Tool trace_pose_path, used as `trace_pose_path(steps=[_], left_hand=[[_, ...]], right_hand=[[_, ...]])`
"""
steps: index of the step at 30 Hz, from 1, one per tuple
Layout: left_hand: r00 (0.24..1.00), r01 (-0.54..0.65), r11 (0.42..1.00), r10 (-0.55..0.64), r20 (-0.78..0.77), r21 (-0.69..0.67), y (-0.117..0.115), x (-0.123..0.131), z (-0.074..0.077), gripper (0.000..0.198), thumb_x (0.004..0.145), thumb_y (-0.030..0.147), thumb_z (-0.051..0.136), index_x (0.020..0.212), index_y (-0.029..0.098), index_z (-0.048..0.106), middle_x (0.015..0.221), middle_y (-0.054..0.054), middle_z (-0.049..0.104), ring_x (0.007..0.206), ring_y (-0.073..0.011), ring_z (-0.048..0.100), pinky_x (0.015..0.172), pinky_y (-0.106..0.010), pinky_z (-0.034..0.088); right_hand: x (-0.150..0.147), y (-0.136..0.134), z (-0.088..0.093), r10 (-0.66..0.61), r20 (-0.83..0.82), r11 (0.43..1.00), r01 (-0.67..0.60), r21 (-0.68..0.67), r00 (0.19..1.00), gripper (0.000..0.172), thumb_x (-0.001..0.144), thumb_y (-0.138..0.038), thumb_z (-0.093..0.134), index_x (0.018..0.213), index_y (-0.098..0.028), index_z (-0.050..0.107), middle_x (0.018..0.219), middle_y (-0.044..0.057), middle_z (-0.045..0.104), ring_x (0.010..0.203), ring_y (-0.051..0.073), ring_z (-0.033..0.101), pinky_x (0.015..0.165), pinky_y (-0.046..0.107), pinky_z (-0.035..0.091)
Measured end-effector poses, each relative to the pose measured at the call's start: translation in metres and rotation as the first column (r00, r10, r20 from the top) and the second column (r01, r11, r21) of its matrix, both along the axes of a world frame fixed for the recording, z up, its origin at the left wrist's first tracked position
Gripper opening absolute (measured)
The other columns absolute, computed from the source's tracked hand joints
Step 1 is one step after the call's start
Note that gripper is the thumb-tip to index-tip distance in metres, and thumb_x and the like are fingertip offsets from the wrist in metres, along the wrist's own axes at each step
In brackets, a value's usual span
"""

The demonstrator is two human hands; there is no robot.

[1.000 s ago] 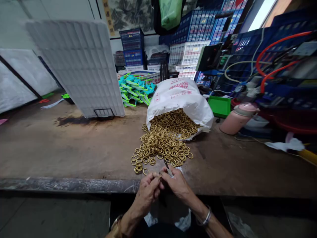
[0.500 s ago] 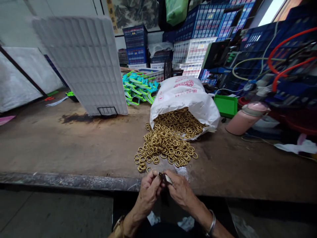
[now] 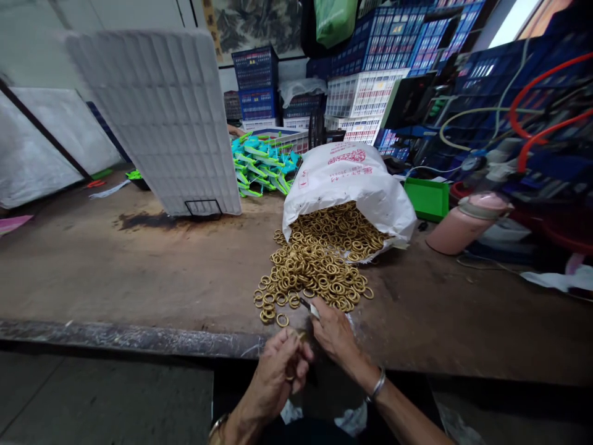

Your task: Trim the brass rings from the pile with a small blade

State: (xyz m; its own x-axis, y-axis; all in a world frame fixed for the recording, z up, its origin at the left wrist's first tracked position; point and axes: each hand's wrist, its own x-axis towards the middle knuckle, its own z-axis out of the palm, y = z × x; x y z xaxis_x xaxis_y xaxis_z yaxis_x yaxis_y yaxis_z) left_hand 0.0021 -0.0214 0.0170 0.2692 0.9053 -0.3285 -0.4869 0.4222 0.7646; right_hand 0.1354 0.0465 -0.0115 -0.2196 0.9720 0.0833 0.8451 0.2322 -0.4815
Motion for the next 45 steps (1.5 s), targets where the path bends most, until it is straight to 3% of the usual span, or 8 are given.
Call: trace_pose_path(steps=[10,13,25,31,35,40,42,45], left_hand=[[0.976,-0.071,0.976,0.110,0.187,-0.205,0.003,-0.023,-0.009,0.024,0.067,0.028,0.061,0.088,0.019,0.052,0.066,0.001,0.056,0.047,-0.0065,0.049,0.039,-0.014,0.027],[0.959,-0.091,0.966,0.151,0.241,-0.243,0.006,-0.026,-0.016,0.017,0.066,0.026,0.063,0.074,0.014,0.054,0.068,-0.002,0.057,0.054,-0.0078,0.052,0.042,-0.015,0.031],[0.988,-0.149,0.988,0.150,0.029,-0.029,0.035,-0.021,-0.011,0.027,0.063,0.035,0.067,0.077,0.015,0.054,0.065,0.000,0.056,0.053,-0.0093,0.053,0.038,-0.015,0.033],[0.939,-0.128,0.968,0.188,-0.287,0.218,0.048,-0.011,-0.016,0.023,0.068,0.033,0.060,0.084,0.016,0.059,0.054,0.005,0.049,0.041,-0.0054,0.041,0.039,-0.016,0.032],[0.856,0.028,0.868,0.235,-0.460,0.496,0.049,-0.008,-0.013,0.018,0.073,0.025,0.054,0.085,0.016,0.065,0.079,-0.004,0.063,0.074,-0.0155,0.056,0.070,-0.026,0.042],[0.822,0.145,0.835,0.196,-0.534,0.530,0.045,-0.009,-0.011,0.016,0.077,0.023,0.048,0.079,0.016,0.062,0.073,-0.004,0.061,0.069,-0.0150,0.055,0.067,-0.025,0.041],[0.818,0.106,0.853,0.218,-0.533,0.512,0.045,-0.010,-0.012,0.014,0.077,0.024,0.048,0.074,0.016,0.059,0.066,-0.001,0.058,0.063,-0.0131,0.052,0.062,-0.023,0.040],[0.810,-0.004,0.896,0.264,-0.525,0.445,0.046,-0.010,-0.012,0.012,0.076,0.025,0.049,0.069,0.016,0.055,0.057,0.002,0.050,0.054,-0.0103,0.045,0.055,-0.021,0.036]], right_hand=[[-0.029,0.026,-0.005,-0.056,0.134,0.998,0.056,-0.003,0.989,0.009,0.078,-0.019,0.043,0.084,-0.020,0.050,0.074,0.003,0.060,0.065,0.014,0.054,0.056,0.023,0.025],[-0.027,0.029,-0.005,-0.054,0.126,0.999,0.054,0.009,0.990,0.008,0.077,-0.017,0.043,0.078,-0.019,0.051,0.072,0.002,0.058,0.064,0.013,0.052,0.055,0.023,0.025],[0.000,0.023,-0.004,-0.104,-0.470,0.983,0.017,-0.185,0.877,0.011,0.069,-0.025,0.044,0.060,-0.019,0.046,0.055,-0.005,0.044,0.055,0.010,0.041,0.053,0.020,0.030],[0.005,0.017,0.005,-0.269,-0.678,0.851,-0.160,-0.500,0.684,0.013,0.064,-0.028,0.050,0.059,-0.019,0.042,0.048,-0.008,0.043,0.041,0.005,0.030,0.040,0.018,0.022],[0.003,0.008,0.022,-0.360,-0.692,0.724,-0.281,-0.631,0.626,0.015,0.064,-0.031,0.052,0.063,-0.020,0.041,0.045,-0.011,0.037,0.033,0.002,0.018,0.035,0.018,0.011],[0.000,0.003,0.031,-0.418,-0.698,0.645,-0.351,-0.679,0.582,0.018,0.062,-0.033,0.053,0.070,-0.021,0.041,0.047,-0.012,0.033,0.033,0.002,0.016,0.034,0.017,0.009],[-0.001,0.005,0.030,-0.411,-0.698,0.674,-0.320,-0.666,0.586,0.019,0.066,-0.036,0.052,0.073,-0.021,0.043,0.048,-0.012,0.032,0.034,0.002,0.017,0.034,0.017,0.010],[0.000,0.008,0.028,-0.348,-0.694,0.850,-0.100,-0.517,0.630,0.020,0.070,-0.040,0.048,0.072,-0.020,0.045,0.051,-0.009,0.034,0.039,0.005,0.026,0.037,0.018,0.020]])
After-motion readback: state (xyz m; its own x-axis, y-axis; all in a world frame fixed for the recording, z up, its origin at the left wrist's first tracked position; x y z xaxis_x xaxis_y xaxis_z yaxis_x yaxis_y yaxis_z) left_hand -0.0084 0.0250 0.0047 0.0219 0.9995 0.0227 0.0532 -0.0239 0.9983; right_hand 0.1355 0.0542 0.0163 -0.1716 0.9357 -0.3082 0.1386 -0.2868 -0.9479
